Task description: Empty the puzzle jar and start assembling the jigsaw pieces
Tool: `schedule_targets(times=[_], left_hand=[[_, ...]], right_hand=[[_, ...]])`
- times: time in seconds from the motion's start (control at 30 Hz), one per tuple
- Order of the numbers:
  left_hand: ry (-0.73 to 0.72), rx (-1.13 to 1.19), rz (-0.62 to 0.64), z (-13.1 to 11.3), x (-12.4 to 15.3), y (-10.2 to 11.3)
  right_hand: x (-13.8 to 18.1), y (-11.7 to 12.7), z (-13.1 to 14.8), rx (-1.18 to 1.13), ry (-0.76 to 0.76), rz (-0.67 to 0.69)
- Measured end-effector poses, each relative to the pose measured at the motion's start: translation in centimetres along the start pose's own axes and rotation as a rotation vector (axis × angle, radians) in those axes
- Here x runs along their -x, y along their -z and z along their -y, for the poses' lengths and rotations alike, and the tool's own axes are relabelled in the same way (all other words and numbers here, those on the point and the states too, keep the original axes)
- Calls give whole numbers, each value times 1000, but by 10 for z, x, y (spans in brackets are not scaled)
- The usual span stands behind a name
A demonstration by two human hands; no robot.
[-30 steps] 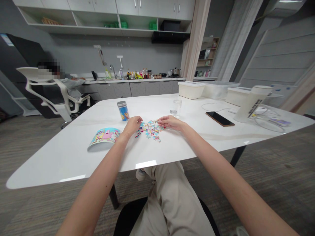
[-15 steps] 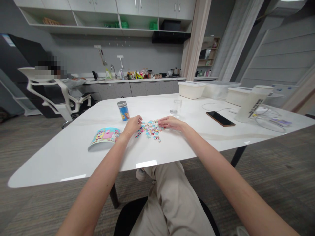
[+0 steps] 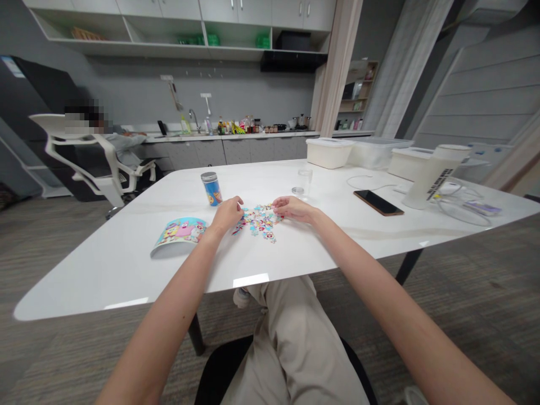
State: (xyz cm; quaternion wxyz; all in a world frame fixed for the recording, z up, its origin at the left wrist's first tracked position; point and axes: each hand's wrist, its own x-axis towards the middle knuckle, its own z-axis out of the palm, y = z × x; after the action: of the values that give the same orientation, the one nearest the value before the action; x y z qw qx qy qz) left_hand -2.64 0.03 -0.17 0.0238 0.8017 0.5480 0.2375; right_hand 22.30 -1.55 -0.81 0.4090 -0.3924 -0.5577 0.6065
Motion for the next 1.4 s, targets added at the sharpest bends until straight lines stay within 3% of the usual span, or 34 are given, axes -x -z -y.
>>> schedule_targets(times=[0.5,1.03,1.23,1.4], left_hand=[[28,-51,19,-7,2,5],[31,-42,22,-5,2,2],[-4,-90,40,5,0,-1],[39,-65,109,12,-1,-3]], right_hand=[[1,-5,4,-13,-6,-130],[1,-3,3,38,-7,-120],[-4,4,2,141,73,-283],[-12,17,-6,420,78,-468]])
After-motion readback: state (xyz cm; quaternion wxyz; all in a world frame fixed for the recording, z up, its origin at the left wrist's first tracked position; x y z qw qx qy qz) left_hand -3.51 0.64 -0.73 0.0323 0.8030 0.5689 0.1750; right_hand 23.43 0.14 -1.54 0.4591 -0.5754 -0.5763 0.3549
